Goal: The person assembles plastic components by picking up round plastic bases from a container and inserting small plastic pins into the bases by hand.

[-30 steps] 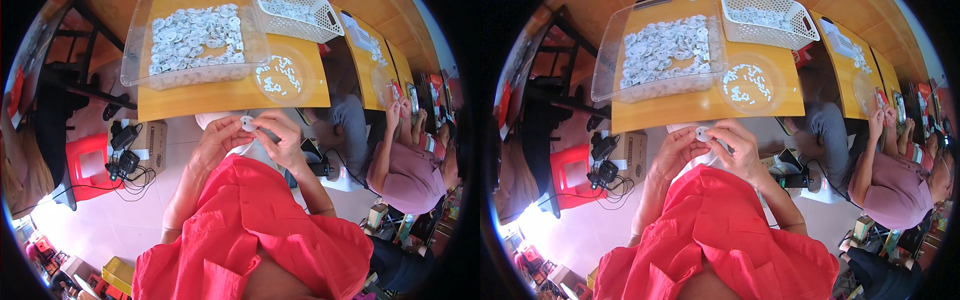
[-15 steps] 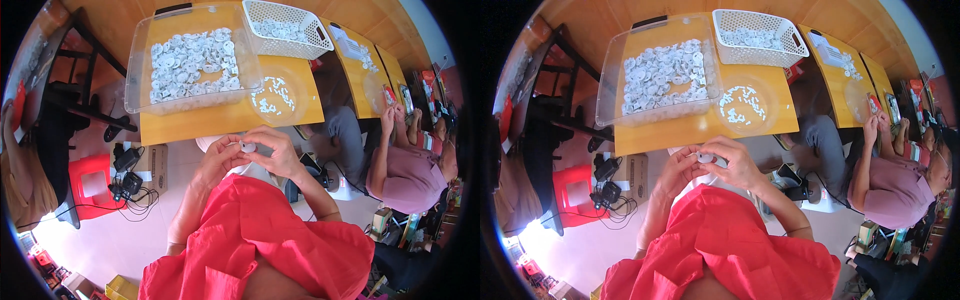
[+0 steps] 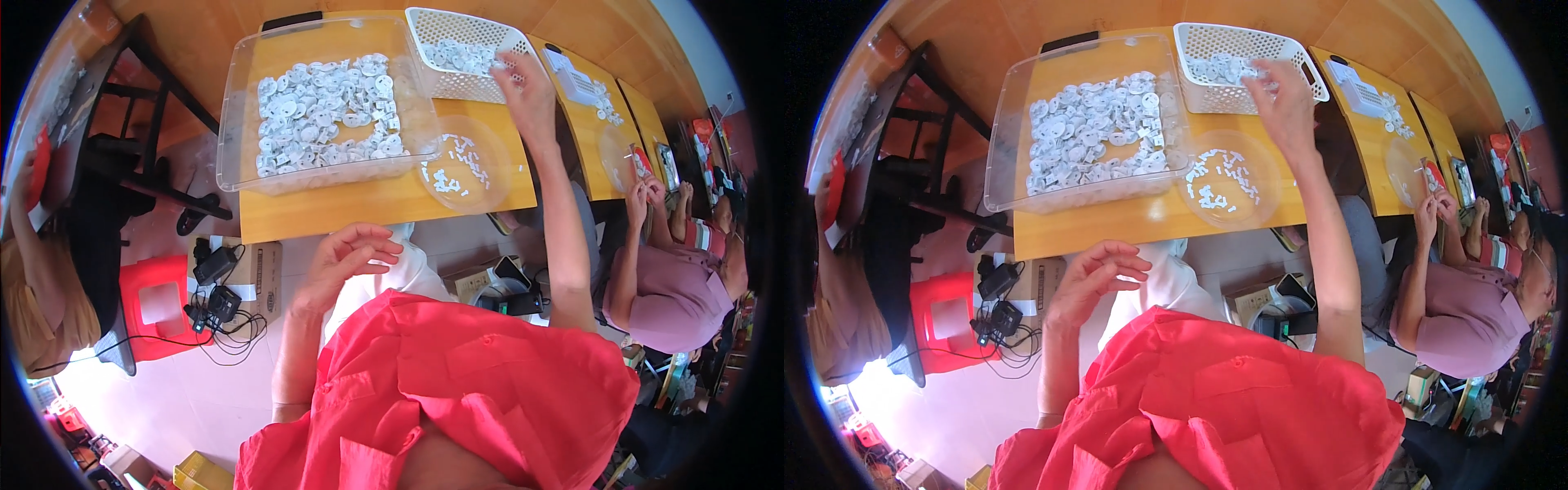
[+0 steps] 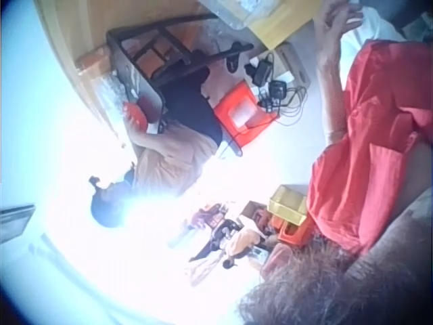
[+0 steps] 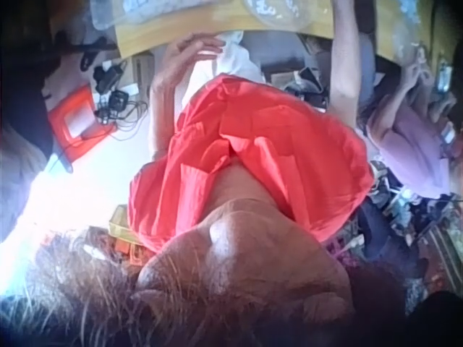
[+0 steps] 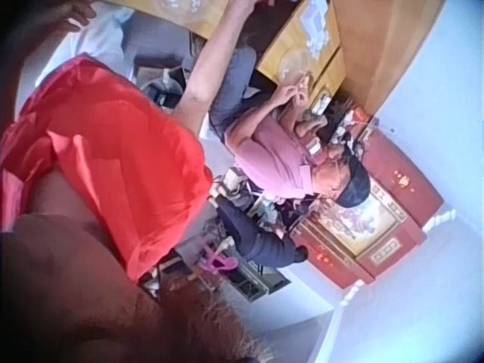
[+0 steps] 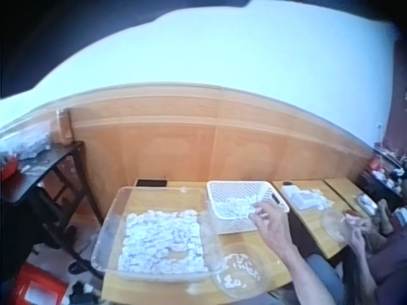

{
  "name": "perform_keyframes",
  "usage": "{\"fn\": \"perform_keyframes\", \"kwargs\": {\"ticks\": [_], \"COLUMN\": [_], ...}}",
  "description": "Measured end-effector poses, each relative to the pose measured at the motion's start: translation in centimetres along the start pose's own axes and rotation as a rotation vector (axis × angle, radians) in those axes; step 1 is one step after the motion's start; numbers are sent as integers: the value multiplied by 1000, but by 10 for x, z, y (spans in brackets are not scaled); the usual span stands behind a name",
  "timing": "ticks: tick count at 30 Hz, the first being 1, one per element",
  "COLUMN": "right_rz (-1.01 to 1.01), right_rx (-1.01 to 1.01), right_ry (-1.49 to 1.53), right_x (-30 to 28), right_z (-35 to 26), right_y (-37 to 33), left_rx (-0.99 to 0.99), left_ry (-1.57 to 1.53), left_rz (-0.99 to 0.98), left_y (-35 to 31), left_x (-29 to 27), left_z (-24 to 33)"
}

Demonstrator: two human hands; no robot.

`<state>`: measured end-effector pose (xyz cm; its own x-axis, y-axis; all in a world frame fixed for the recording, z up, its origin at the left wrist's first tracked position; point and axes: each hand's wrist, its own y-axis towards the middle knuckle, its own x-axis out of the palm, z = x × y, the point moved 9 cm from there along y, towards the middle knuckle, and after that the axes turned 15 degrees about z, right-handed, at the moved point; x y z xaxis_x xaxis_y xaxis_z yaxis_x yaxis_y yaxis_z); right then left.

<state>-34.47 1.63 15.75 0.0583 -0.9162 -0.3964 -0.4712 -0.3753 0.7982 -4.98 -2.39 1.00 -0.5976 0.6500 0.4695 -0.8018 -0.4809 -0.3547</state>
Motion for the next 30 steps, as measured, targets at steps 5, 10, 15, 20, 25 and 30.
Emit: {"fn": "perform_keyframes", "kwargs": {"ticks": [5, 10, 15, 20, 25, 30], "right_rz": [-510, -500, -439, -535, -588, -701], "right_rx": [210, 350, 392, 432, 456, 450], "right_ry": [-171, -85, -57, -60, -1, -27], "right_x": [34, 48, 65, 80, 84, 92], "right_z": [69, 78, 85, 101, 97, 97], "right_y": [-119, -158, -154, -162, -156, -162], "left_rx": [113, 260, 303, 536, 527, 591], "left_ry": [196, 501, 830, 1429, 1596, 1634], "left_rz": [-111, 76, 70, 51, -83, -54], "left_y": [6, 60, 149, 197, 216, 234], "left_x": [-6, -13, -32, -36, -36, -42], "left_z": [60, 124, 125, 122, 113, 106]}}
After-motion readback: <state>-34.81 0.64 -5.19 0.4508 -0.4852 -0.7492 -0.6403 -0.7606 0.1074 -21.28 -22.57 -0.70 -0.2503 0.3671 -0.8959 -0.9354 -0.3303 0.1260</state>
